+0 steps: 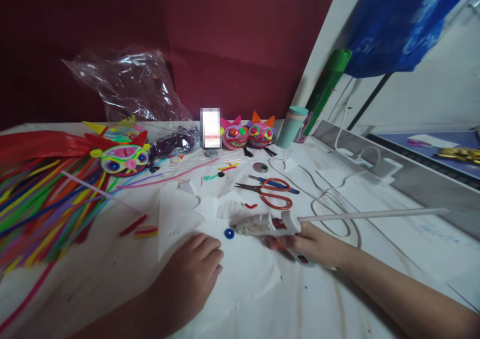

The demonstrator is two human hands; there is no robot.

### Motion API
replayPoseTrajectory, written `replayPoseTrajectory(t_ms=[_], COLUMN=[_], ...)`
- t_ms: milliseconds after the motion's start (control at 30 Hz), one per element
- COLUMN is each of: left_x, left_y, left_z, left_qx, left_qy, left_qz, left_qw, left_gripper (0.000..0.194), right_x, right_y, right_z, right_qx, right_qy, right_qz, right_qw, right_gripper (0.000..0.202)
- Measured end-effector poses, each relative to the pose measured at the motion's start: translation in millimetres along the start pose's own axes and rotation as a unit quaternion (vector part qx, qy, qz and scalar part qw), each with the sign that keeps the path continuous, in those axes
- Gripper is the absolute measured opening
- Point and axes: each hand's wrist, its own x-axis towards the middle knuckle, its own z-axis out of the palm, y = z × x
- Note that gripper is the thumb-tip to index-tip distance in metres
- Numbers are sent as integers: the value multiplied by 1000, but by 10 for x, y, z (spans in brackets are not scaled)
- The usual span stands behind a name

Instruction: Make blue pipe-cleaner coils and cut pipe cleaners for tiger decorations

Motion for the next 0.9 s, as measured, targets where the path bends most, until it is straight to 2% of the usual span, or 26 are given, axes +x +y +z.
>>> replayPoseTrajectory(t_ms=[133,433,633,900], left_x=[1,-10,-19,-27], left_y=[-6,-40,-37,-58], left_z=[18,74,66,87], left_qx=[-16,-28,-35,-48], left_qy=[7,12,3,4], left_qz=[-2,-9,-13,-14], left_qw=[1000,999,999,999], left_gripper=[17,20,20,20], right_x=[20,-30,-11,-18], right_y=[20,37,-25,-111], right_z=[0,-5,-8,-22], right_qx=[-1,-26,-95,-150], right_qy=[-8,-33,-8,-4], right_qz=[-19,13,-68,-105], right_qw=[1000,999,993,983], right_gripper=[20,23,27,30])
